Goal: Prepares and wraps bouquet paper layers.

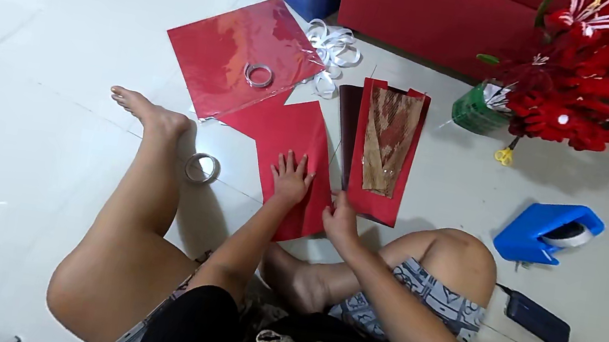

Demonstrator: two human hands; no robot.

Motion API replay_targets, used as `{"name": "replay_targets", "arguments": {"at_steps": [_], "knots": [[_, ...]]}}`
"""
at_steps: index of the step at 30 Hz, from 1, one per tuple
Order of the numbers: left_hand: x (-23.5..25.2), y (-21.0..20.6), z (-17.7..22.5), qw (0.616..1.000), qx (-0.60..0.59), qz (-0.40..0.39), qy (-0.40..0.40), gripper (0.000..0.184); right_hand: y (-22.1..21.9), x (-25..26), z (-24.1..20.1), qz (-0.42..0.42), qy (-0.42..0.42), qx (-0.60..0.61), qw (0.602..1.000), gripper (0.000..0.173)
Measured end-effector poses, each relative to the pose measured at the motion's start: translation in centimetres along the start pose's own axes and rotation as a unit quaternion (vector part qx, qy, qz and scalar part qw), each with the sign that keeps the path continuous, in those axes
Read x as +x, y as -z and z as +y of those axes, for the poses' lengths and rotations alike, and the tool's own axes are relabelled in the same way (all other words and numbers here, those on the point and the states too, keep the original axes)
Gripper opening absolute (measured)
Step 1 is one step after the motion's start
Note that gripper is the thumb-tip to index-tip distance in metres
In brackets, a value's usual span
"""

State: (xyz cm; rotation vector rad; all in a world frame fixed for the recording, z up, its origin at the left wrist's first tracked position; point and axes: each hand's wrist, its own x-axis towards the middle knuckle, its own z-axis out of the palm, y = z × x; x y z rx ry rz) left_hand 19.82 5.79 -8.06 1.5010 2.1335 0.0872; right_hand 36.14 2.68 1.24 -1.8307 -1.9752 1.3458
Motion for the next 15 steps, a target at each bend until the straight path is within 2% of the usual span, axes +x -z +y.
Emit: {"name": "replay_targets", "arguments": {"at_steps": [2,4,6,9,11,13,15], "knots": [[-0.1,-0.7,0.0,0.999,-0.026,0.029,-0.025,0.066,-0.4,-1.0,-0.6,-0.031,0.048,-0.015,0.998,0.053],[-0.1,-1.2,-0.2,0.985,-0.12,0.106,-0.063,0.055,-1.5,-1.2,-1.0,-0.056,0.095,-0.058,0.992,0.054],[0.1,-0.9,-0.5,0.961,-0.222,0.152,-0.061,0.042,-2.7,-0.9,-1.1,-0.078,0.13,-0.111,0.982,0.055],[0.3,1.4,-1.2,0.897,-0.423,0.128,0.006,0.043,-4.3,-0.6,-0.9,-0.102,0.179,-0.211,0.956,0.055],[0.9,2.5,-1.9,0.861,-0.5,0.09,0.02,0.045,-5.4,-0.5,-0.8,-0.105,0.233,-0.242,0.936,0.05],[1.3,3.4,-2.2,0.867,-0.498,0.033,0.01,0.049,-6.1,-0.3,-1.2,-0.144,0.266,-0.253,0.919,0.041],[1.4,4.1,-1.9,0.894,-0.448,-0.012,-0.001,0.057,-6.7,-0.1,-1.8,-0.189,0.277,-0.272,0.902,0.039]]}}
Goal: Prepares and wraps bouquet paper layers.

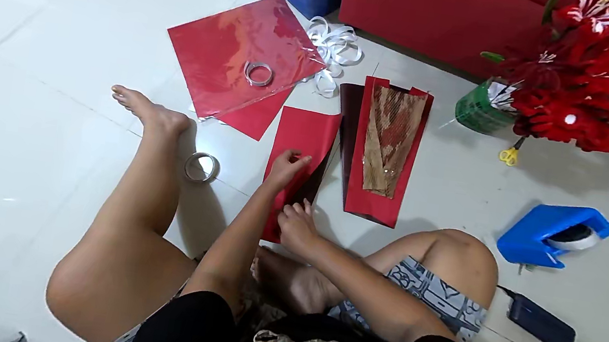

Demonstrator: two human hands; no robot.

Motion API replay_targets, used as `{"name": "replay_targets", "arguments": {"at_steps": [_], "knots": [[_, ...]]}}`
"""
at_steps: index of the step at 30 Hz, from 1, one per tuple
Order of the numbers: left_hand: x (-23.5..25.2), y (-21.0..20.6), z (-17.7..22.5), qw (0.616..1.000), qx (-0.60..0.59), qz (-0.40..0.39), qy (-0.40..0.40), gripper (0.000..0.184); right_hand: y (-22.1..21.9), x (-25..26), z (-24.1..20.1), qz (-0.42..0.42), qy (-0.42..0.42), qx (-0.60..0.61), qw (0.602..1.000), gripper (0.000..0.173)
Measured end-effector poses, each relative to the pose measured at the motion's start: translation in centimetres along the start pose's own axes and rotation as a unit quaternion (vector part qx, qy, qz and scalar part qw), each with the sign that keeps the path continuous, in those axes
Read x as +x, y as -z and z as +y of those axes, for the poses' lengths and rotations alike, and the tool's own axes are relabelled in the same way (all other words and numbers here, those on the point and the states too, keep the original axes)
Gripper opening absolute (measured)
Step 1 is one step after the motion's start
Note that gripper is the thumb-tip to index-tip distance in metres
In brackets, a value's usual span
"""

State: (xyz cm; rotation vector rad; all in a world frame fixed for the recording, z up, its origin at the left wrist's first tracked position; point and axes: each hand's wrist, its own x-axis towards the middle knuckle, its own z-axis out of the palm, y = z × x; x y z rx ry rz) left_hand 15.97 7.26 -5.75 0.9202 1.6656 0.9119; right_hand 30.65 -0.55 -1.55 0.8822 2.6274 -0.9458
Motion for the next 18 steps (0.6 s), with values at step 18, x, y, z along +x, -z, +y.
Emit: {"name": "replay_targets", "arguments": {"at_steps": [18], "knots": [[2.4,2.7,0.6,0.985,0.15,0.045,0.068,0.032,0.4,0.0,3.5,0.207,-0.178,0.244,0.93,0.05]]}}
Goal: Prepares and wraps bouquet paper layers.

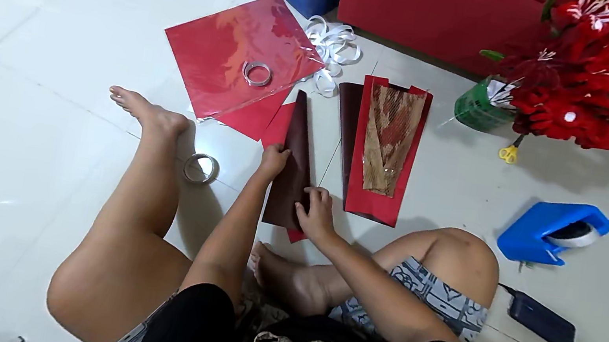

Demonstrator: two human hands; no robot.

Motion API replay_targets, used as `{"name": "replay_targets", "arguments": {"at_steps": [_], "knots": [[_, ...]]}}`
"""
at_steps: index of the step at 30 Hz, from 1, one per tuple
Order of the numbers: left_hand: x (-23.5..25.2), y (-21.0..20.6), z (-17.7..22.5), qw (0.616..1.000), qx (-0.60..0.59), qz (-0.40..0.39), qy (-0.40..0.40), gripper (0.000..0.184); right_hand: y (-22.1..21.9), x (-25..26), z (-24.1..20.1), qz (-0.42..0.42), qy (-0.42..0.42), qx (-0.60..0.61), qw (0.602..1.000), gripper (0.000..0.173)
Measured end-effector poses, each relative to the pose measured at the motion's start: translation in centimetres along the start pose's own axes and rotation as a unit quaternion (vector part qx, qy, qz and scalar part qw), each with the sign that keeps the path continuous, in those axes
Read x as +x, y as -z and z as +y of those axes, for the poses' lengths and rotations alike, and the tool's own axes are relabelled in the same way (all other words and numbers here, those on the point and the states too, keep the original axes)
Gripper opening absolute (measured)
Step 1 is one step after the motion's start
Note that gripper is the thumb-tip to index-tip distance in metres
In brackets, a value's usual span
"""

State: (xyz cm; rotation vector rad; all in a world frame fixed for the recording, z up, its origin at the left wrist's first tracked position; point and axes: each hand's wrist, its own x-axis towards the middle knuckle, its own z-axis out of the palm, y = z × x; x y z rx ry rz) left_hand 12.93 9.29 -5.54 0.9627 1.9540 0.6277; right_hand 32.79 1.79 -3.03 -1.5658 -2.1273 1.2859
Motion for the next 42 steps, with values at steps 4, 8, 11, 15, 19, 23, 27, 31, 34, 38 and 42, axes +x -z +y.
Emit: {"name": "replay_targets", "arguments": {"at_steps": [4,8,11,15,19,23,27,31,34,38,42], "knots": [[0.3,-0.2,-2.5,0.997,-0.076,0.007,-0.005,0.027,-0.4,1.6,1.6,-0.009,-0.05,0.077,0.996,0.06],[-1.0,-1.7,-3.5,0.987,-0.154,0.019,-0.036,0.024,-0.5,1.5,1.9,0.003,-0.087,0.131,0.987,0.068],[-1.6,-3.0,-3.1,0.981,-0.182,-0.019,-0.07,0.023,-0.7,0.0,1.5,0.013,-0.149,0.208,0.967,0.083],[-2.4,-4.8,-2.1,0.976,-0.187,-0.069,-0.089,0.023,0.3,-2.4,1.3,0.007,-0.15,0.185,0.971,0.089],[-1.9,-4.9,-1.4,0.992,-0.095,-0.043,-0.065,0.025,0.7,-2.2,2.2,-0.026,-0.127,0.097,0.987,0.08],[-2.0,-3.8,-0.2,1.0,-0.013,-0.002,-0.02,0.03,0.1,-1.0,2.3,-0.04,-0.05,-0.022,0.998,0.067],[-2.8,-3.0,0.6,0.996,0.072,0.053,0.015,0.037,-0.9,-0.1,2.8,-0.054,0.021,-0.108,0.992,0.063],[-3.0,-2.4,0.1,0.994,0.051,0.09,0.041,0.032,-1.5,0.0,3.0,-0.029,0.025,-0.018,0.999,0.062],[-3.2,-1.9,0.1,0.992,0.066,0.094,0.059,0.03,-1.0,0.1,2.6,-0.048,0.008,0.011,0.999,0.062],[-3.2,-1.7,0.1,0.991,0.07,0.089,0.078,0.028,-0.5,0.2,2.1,-0.084,-0.002,0.013,0.996,0.063],[-3.1,-1.8,0.6,0.989,0.078,0.083,0.099,0.03,-0.7,0.3,1.9,-0.106,-0.004,0.007,0.994,0.065]]}}
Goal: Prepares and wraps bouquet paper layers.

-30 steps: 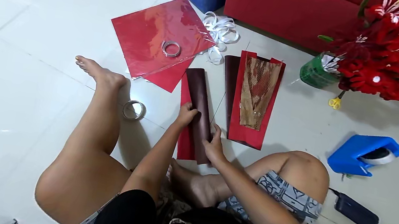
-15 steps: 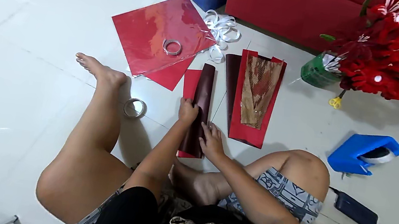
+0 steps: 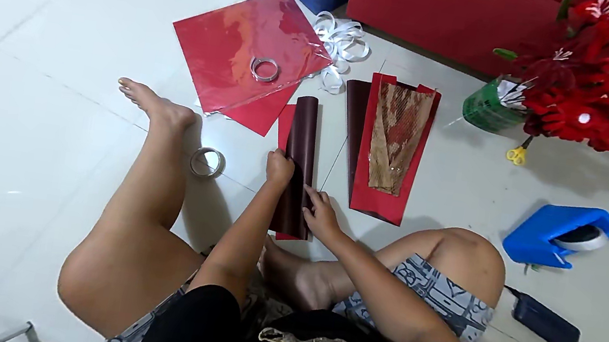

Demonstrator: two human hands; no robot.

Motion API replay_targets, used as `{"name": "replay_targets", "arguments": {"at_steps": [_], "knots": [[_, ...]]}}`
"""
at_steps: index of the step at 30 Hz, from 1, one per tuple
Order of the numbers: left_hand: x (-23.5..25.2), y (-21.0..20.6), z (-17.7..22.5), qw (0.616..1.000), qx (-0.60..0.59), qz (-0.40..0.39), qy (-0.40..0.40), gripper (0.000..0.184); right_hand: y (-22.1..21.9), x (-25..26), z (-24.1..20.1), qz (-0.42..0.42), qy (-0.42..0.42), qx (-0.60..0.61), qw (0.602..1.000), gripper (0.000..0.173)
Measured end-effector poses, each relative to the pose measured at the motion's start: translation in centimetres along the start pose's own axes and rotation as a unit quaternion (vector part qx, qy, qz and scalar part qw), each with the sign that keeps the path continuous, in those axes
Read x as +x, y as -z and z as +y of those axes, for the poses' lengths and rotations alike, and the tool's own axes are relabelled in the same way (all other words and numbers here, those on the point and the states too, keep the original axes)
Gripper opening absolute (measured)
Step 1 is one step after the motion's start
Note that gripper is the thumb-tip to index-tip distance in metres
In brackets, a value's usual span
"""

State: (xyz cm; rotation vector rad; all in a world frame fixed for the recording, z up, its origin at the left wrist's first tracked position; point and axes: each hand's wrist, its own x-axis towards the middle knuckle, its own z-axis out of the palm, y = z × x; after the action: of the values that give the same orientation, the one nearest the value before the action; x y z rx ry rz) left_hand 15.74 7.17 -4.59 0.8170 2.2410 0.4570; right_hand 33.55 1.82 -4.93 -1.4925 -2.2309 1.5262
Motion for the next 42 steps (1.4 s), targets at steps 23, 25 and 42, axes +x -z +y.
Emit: {"name": "replay_targets", "arguments": {"at_steps": [23,25,42], "knots": [[-1.1,-0.8,1.2,0.999,-0.025,0.008,0.035,0.02,1.4,1.5,0.1,0.02,-0.013,0.029,0.999,0.057],[-1.0,-1.3,1.8,0.999,-0.034,0.0,0.026,0.021,1.8,1.7,0.5,0.037,-0.014,0.035,0.999,0.057],[-0.8,-0.1,-0.4,1.0,0.02,0.005,-0.007,0.022,1.6,1.7,0.3,0.016,-0.026,-0.007,1.0,0.06]]}}
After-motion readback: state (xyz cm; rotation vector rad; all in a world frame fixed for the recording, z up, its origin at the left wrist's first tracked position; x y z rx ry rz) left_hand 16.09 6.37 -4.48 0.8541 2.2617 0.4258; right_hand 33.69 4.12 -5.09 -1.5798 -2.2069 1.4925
